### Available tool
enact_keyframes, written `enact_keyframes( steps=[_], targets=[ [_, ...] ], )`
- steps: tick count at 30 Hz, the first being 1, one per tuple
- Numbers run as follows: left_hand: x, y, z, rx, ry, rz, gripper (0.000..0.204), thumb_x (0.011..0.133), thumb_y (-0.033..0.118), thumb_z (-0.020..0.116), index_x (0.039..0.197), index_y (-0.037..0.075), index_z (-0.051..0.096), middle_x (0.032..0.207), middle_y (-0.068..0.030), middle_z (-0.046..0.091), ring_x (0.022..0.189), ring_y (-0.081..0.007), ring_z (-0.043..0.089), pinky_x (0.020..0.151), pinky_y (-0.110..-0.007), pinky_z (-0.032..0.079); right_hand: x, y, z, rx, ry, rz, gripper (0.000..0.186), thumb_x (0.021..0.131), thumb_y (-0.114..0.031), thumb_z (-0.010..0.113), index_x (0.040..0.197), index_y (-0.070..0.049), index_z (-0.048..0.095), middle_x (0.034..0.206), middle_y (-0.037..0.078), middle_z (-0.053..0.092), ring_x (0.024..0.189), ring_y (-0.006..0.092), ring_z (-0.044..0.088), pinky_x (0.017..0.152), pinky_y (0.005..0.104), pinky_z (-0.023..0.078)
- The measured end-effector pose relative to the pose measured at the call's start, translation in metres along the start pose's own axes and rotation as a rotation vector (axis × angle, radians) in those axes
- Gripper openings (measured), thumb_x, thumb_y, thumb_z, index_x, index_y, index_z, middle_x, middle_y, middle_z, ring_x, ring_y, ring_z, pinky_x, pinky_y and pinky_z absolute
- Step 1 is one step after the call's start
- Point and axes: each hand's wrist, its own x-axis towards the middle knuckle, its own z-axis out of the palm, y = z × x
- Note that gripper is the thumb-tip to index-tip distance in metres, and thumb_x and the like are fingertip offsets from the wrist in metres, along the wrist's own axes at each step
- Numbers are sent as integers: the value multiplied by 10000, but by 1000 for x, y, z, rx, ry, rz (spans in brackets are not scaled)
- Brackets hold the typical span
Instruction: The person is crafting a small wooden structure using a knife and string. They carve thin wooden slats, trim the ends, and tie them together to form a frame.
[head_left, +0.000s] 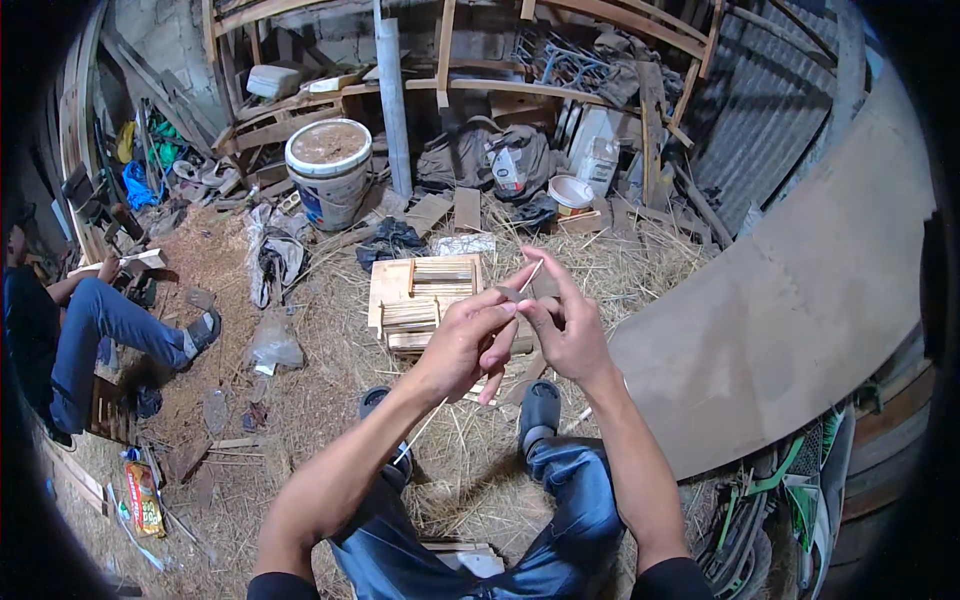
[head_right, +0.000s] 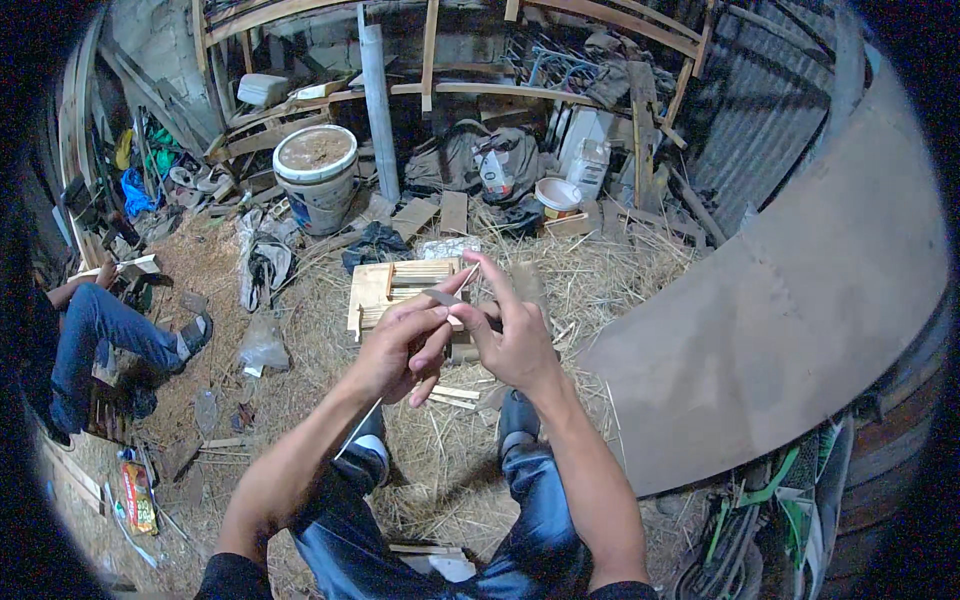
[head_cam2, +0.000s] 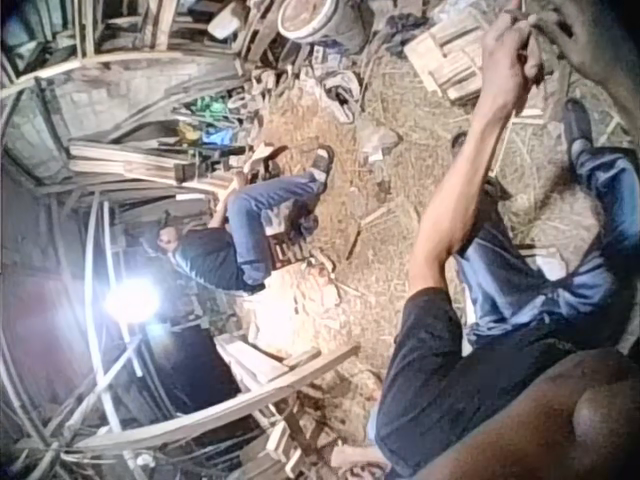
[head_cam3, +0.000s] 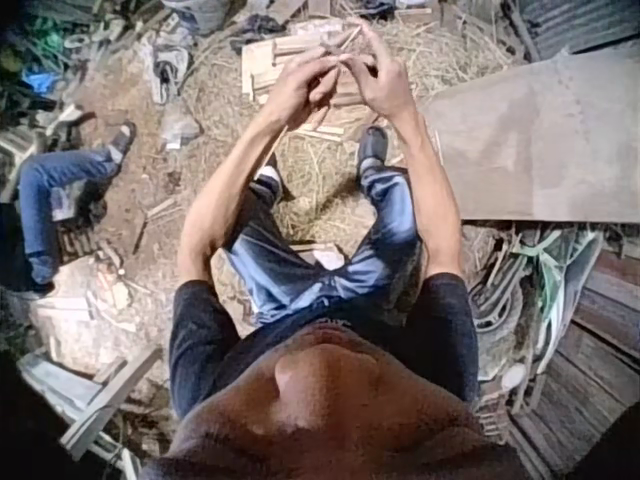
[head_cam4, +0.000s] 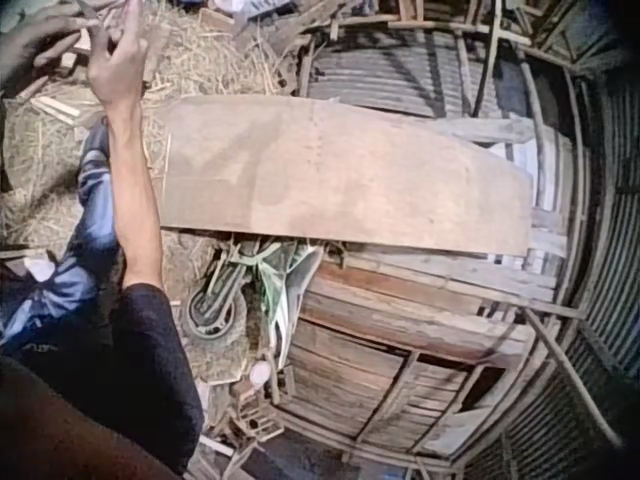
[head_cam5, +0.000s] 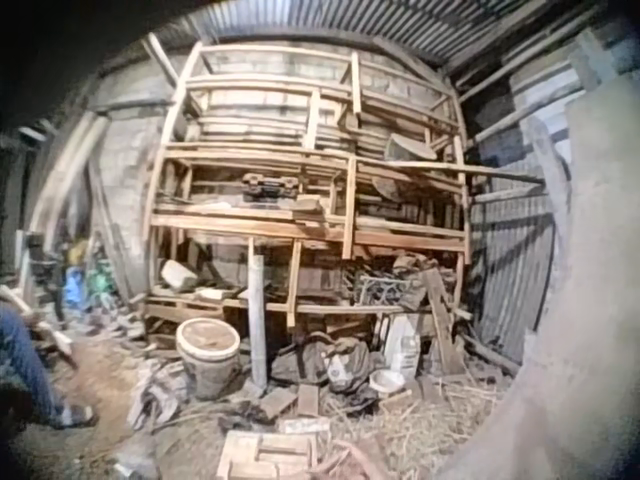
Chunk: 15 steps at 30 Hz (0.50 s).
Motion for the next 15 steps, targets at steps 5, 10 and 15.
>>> enact_keyframes(
  steps=[5, 10, 15],
  targets=[
    [-6, 2, 6, 40, 23, -22, 504, 933, 182, 386, 1391, 36, 232, 491, 9, 313, 330, -83, 296, 270, -246, 396, 4, 8, -3, 38, 2, -26, 520, 888, -324, 555, 1286, -33, 387, 652, 97, 631, 595, 146, 610, 529, 281, 443],
    [-5, 3, 2, 18, -40, -18, 487, 941, 185, 372, 1397, 78, 240, 481, 24, 278, 312, -78, 267, 257, -237, 376, 1, -6, 0, 124, -8, 34, 525, 874, -311, 582, 1276, -20, 409, 620, 95, 609, 538, 114, 584, 501, 265, 429],
    [-3, 3, 3, -27, -30, -35, 471, 957, 179, 332, 1409, 114, 216, 486, 35, 248, 304, -70, 245, 247, -225, 362, 4, 2, -5, -71, 1, 35, 514, 870, -299, 590, 1265, -12, 432, 591, 76, 584, 517, 100, 562, 487, 260, 411]
  ],
)
